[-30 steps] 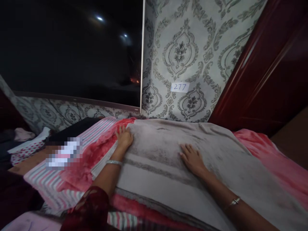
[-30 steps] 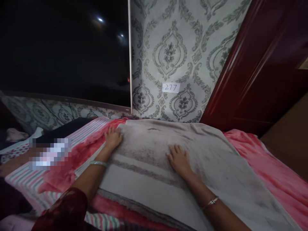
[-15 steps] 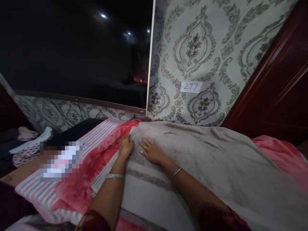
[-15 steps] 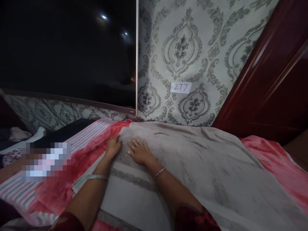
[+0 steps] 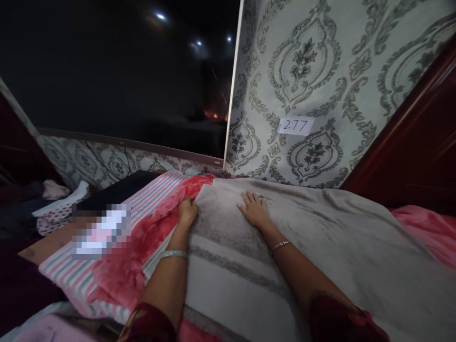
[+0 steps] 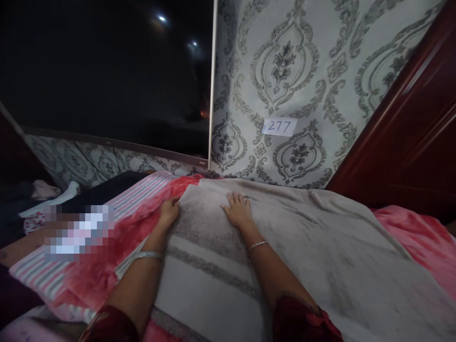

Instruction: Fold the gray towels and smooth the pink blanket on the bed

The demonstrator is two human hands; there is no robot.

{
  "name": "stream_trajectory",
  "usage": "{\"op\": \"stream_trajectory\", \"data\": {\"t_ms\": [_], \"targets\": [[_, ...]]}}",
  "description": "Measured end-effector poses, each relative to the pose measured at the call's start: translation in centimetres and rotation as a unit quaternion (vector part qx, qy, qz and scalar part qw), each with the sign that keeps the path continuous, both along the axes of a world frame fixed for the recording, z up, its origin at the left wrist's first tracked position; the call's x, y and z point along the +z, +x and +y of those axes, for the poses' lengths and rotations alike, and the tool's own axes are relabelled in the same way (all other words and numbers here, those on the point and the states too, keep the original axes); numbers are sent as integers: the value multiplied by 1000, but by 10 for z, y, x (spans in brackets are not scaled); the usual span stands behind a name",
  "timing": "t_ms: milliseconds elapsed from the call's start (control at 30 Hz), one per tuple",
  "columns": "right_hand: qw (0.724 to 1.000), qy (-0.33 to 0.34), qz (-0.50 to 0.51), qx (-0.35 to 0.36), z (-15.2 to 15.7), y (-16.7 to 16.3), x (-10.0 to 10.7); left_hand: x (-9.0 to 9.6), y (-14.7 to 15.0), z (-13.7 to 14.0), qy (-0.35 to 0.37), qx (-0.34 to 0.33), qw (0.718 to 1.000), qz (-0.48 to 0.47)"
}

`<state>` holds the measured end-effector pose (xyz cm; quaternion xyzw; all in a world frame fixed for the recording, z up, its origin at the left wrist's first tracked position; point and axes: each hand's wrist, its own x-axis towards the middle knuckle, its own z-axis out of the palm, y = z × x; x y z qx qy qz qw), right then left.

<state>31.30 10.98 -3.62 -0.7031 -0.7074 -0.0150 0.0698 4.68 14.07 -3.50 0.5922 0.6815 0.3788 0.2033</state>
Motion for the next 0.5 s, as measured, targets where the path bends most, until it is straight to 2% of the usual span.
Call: {"op": "stream_trajectory", "data": {"t_ms": [67, 133, 233, 333, 400, 500], "targets": [[1000, 2, 5, -17, -3, -6, 5, 1, -4, 1, 0, -3, 1000, -20], [1000, 16, 4, 3, -8, -20, 11, 2, -9, 1, 7, -8, 999, -51], [989, 25, 6, 143, -19, -59, 18, 2, -14, 0, 21, -8, 994, -108], [960, 9, 26, 279, -26, -103, 15, -1, -19, -1, 31, 3, 987, -157], [945, -1, 32, 325, -24, -120, 10, -3, -20, -1, 34, 14, 983, -179], [944, -10, 29, 328, -7, -122, 3, -7, -21, 0, 32, 23, 979, -198]]}}
